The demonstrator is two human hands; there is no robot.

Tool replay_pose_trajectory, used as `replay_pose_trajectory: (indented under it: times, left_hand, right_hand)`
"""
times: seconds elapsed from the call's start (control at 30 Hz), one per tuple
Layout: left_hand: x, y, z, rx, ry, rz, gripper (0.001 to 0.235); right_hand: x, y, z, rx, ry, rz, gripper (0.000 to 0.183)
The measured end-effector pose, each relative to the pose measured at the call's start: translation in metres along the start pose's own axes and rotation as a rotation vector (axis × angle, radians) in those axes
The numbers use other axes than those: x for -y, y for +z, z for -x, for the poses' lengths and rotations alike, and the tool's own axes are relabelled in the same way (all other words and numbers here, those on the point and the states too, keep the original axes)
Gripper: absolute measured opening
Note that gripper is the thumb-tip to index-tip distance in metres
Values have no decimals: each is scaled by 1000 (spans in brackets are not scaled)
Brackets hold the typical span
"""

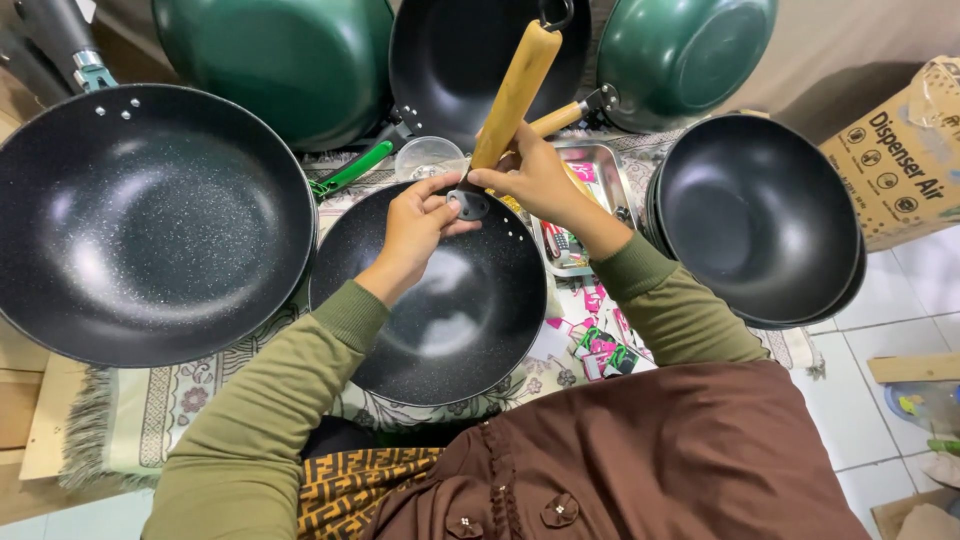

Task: Attaching wooden handles to various pans and woks using a fastening tool.

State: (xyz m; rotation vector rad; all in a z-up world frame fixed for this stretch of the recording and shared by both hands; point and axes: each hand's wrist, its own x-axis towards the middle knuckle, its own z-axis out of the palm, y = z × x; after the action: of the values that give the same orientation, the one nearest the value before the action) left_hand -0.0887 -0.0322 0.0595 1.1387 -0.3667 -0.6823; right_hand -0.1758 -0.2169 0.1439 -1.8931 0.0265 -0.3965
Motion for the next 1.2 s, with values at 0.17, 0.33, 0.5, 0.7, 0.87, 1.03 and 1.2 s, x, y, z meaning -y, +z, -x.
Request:
replay_pose_trajectory:
  times: [0.17, 0.33, 0.5, 0.7, 0.87, 1.03, 1.2]
  left_hand:
    - [-11, 8, 9, 1, 21, 15, 45]
    - [-9, 8, 9, 0, 19, -5, 45]
    - [-7, 9, 9, 8, -23, -11, 46]
    - [-6, 12, 10, 16, -65, -7, 46]
    - [-6, 16, 11, 20, -70, 1, 47]
    - [-15, 23, 17, 27, -78, -1, 48]
    - [-15, 23, 20, 28, -79, 6, 48]
  right_hand:
    - [0, 6, 4, 43, 76, -18, 50]
    - [0, -1, 2, 115, 100, -39, 49]
    - [0, -9, 2, 177, 150, -66, 43]
    - [-13, -15, 2, 176, 179, -99, 44]
    - [-10, -18, 4, 172, 156, -27, 51]
    - [-7, -21, 6, 159, 156, 17, 58]
    - [-10, -20, 6, 179, 163, -2, 52]
